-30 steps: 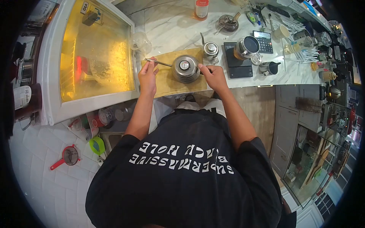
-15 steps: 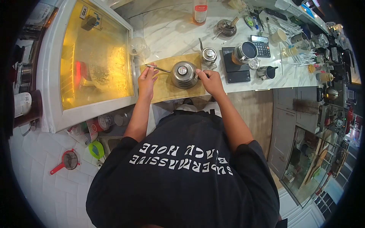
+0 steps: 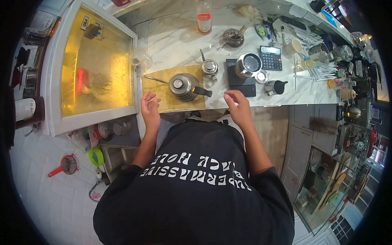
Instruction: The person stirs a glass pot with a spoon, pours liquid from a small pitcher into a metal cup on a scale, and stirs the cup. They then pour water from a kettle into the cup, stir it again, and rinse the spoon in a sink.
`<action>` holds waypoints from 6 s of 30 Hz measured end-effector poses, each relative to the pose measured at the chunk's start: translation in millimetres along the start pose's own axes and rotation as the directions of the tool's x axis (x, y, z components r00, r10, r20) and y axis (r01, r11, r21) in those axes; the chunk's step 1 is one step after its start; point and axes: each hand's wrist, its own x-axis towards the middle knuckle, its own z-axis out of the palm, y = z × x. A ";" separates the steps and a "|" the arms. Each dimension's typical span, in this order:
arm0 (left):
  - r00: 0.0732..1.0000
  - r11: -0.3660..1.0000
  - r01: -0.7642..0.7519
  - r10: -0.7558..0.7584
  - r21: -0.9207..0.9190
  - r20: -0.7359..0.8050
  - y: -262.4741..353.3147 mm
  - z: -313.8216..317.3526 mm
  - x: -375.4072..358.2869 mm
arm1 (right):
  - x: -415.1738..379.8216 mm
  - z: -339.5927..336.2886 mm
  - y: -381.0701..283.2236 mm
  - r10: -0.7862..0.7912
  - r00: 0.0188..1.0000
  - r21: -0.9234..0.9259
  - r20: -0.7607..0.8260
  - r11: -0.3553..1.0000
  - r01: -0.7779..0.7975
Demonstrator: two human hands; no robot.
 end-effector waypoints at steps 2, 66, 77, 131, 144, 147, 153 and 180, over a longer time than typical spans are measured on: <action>0.999 1.000 -0.031 0.031 -0.005 0.034 12.1 17.1 -12.5 | -5.9 -28.7 -6.8 0.033 0.999 -0.002 0.017 0.999 -0.033; 0.967 1.000 -0.007 0.000 0.027 0.254 38.4 270.8 -74.3 | 73.2 -196.6 -21.2 -0.171 0.975 0.123 -0.140 0.974 0.189; 0.874 0.981 -0.033 -0.066 0.193 0.481 60.1 262.4 -32.7 | 93.4 -140.1 -26.0 -0.574 0.818 -0.469 -0.014 0.727 0.502; 0.806 0.945 -0.239 0.064 0.224 0.589 50.3 272.5 4.5 | 97.3 -135.8 -23.6 -0.639 0.754 -0.716 0.150 0.456 0.528; 0.751 0.955 -0.192 -0.006 0.227 0.660 49.1 268.8 10.9 | 98.2 -145.2 -27.1 -0.597 0.784 -0.752 0.168 0.437 0.494; 0.765 0.948 -0.192 -0.019 0.256 0.644 54.5 267.6 8.3 | 97.0 -152.6 -26.4 -0.574 0.801 -0.752 0.172 0.448 0.483; 0.763 0.955 -0.174 -0.024 0.240 0.646 52.4 268.8 8.9 | 92.8 -145.1 -27.2 -0.571 0.789 -0.740 0.227 0.425 0.521; 0.739 0.990 -0.043 -0.057 0.131 0.671 42.1 270.0 7.2 | 105.1 -155.9 -33.8 -0.559 0.786 -0.768 0.264 0.372 0.522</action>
